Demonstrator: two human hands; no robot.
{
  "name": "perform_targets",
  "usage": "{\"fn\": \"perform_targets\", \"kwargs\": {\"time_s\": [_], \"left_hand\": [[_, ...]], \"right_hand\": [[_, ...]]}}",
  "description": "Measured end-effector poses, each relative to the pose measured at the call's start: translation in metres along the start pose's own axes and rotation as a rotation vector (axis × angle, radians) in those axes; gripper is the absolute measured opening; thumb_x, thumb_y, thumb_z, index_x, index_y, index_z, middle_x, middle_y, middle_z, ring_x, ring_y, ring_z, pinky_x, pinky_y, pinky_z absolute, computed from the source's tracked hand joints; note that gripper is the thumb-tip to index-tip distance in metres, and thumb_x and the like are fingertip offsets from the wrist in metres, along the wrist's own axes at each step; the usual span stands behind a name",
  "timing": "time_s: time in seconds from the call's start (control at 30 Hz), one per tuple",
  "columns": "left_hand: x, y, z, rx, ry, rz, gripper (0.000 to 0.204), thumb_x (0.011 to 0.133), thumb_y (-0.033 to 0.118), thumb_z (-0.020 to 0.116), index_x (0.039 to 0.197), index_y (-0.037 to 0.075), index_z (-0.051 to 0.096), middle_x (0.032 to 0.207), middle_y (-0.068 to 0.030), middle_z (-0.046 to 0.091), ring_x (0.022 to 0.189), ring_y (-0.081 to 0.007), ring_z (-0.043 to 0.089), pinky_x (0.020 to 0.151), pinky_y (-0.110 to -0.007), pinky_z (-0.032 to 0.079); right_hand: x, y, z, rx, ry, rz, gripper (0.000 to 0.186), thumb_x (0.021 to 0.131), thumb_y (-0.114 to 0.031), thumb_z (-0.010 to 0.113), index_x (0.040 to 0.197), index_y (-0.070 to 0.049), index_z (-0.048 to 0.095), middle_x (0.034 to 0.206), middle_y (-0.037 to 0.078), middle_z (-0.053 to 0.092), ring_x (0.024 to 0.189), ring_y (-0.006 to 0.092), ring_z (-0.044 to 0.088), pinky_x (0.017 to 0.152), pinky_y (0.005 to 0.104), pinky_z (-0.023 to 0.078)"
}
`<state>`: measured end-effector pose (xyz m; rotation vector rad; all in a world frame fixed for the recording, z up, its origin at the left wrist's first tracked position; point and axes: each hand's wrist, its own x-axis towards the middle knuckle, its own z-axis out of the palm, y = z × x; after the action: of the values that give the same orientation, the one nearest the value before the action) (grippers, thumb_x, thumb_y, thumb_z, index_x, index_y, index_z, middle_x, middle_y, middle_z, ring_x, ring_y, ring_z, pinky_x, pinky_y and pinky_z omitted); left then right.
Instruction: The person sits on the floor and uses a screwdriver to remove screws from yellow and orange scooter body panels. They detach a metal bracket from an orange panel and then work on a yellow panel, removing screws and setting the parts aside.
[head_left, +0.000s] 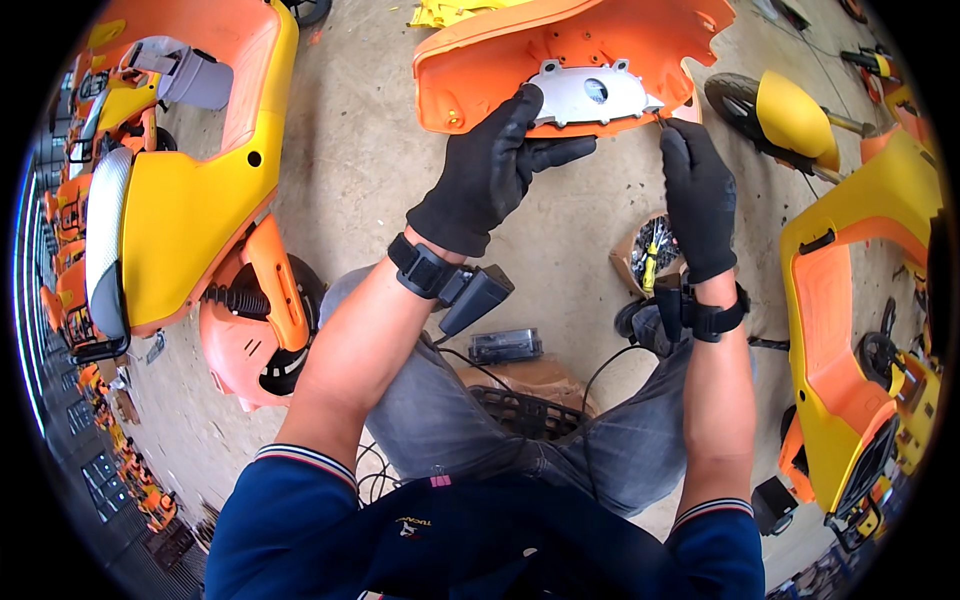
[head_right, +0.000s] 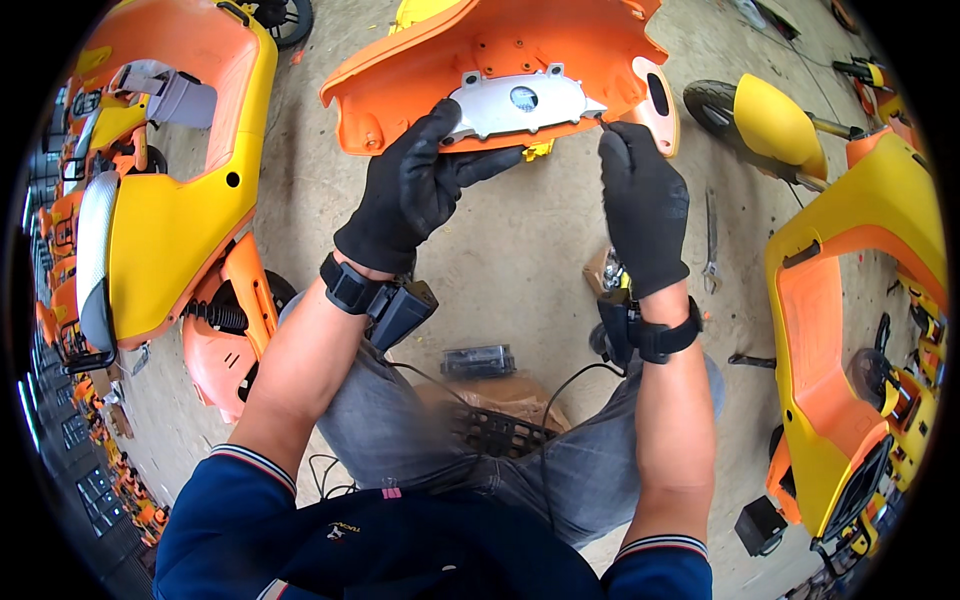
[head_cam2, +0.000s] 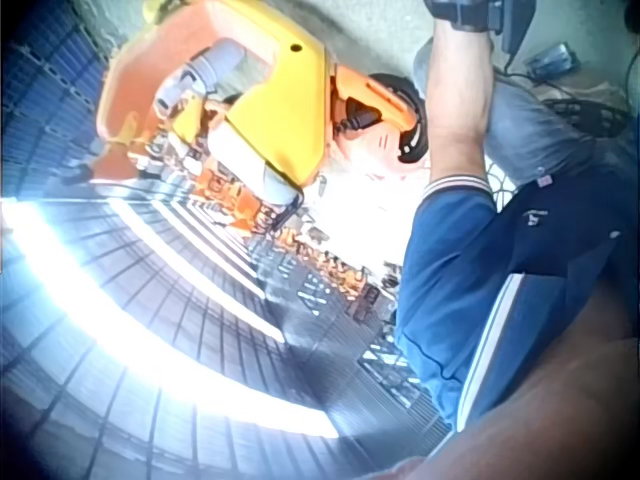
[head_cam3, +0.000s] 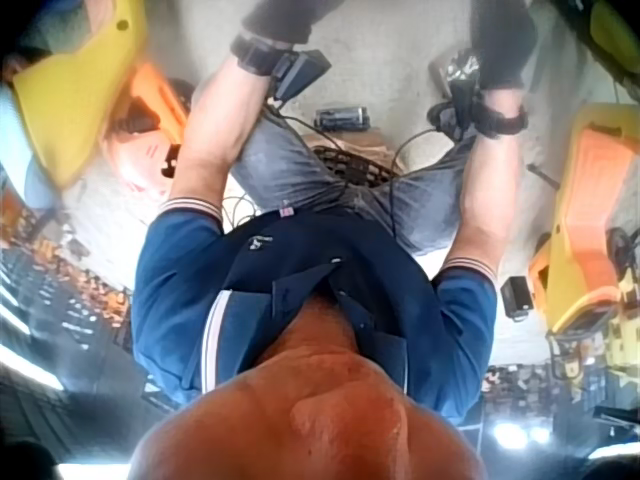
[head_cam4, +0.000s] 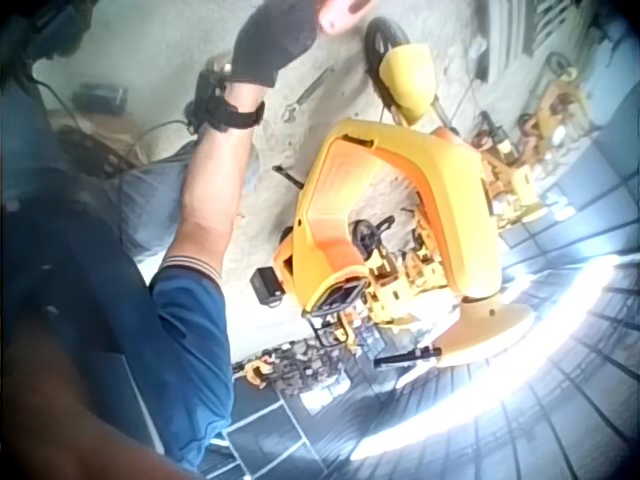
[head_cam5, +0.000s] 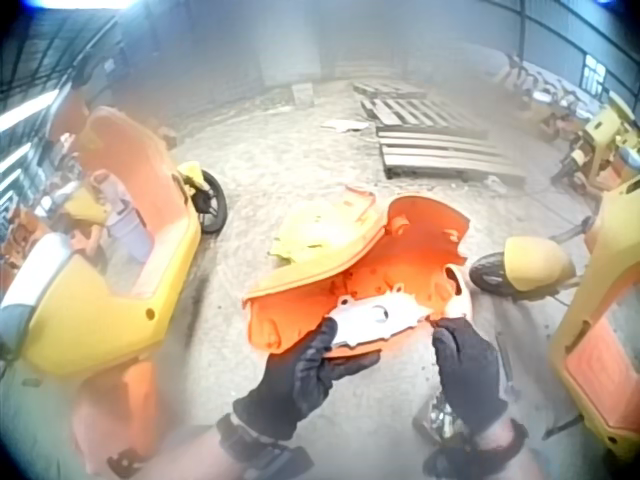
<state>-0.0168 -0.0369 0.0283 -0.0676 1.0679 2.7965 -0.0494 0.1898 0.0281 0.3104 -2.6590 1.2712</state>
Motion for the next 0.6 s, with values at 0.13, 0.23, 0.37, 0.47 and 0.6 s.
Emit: {"fn": "perform_targets", "kwargs": {"time_s": [0.13,0.23,0.37,0.47,0.6], "left_hand": [[0.0,0.001,0.004,-0.027,0.005,-0.001,0.041,0.102,0.025,0.05,0.135,0.002,0.041,0.13,-0.0115,0.052,0.115,-0.0278,0.06,0.093,-0.044,0.057],[0.001,-0.004,0.01,0.001,0.003,0.032,0.042,0.102,0.026,0.049,0.136,0.002,0.04,0.13,-0.0113,0.052,0.115,-0.0272,0.06,0.093,-0.044,0.056],[0.002,-0.007,0.011,0.062,-0.003,0.055,0.043,0.102,0.027,0.049,0.137,0.003,0.039,0.13,-0.0111,0.052,0.115,-0.0274,0.06,0.093,-0.043,0.057],[0.0,-0.008,0.007,0.079,-0.025,0.06,0.044,0.102,0.027,0.049,0.137,0.003,0.039,0.129,-0.0109,0.052,0.114,-0.0273,0.06,0.093,-0.043,0.057],[0.0,-0.004,0.007,0.041,0.011,0.024,0.044,0.102,0.027,0.049,0.138,0.003,0.039,0.13,-0.0116,0.052,0.114,-0.0276,0.06,0.093,-0.043,0.057]], "right_hand": [[0.005,0.003,-0.012,1.088,-0.186,0.59,0.033,0.1,-0.033,0.054,0.112,-0.002,0.06,0.068,-0.005,0.043,0.05,0.0033,0.036,0.043,0.0193,0.031],[0.005,0.023,-0.004,1.685,-0.31,0.829,0.039,0.103,-0.035,0.047,0.12,0.0,0.054,0.065,-0.005,0.038,0.046,0.003,0.028,0.041,0.0182,0.025],[0.004,0.031,0.001,1.646,-0.441,0.81,0.041,0.103,-0.037,0.044,0.115,0.0,0.055,0.064,-0.006,0.037,0.044,0.0034,0.028,0.04,0.0189,0.024],[0.004,0.02,-0.004,1.314,-0.407,0.767,0.04,0.103,-0.037,0.044,0.106,-0.001,0.059,0.062,-0.006,0.04,0.043,0.004,0.031,0.039,0.0206,0.026],[0.009,-0.012,-0.007,0.37,-0.133,0.442,0.033,0.101,-0.033,0.049,0.097,-0.003,0.062,0.063,-0.005,0.043,0.046,0.0048,0.038,0.04,0.0222,0.029]]}}
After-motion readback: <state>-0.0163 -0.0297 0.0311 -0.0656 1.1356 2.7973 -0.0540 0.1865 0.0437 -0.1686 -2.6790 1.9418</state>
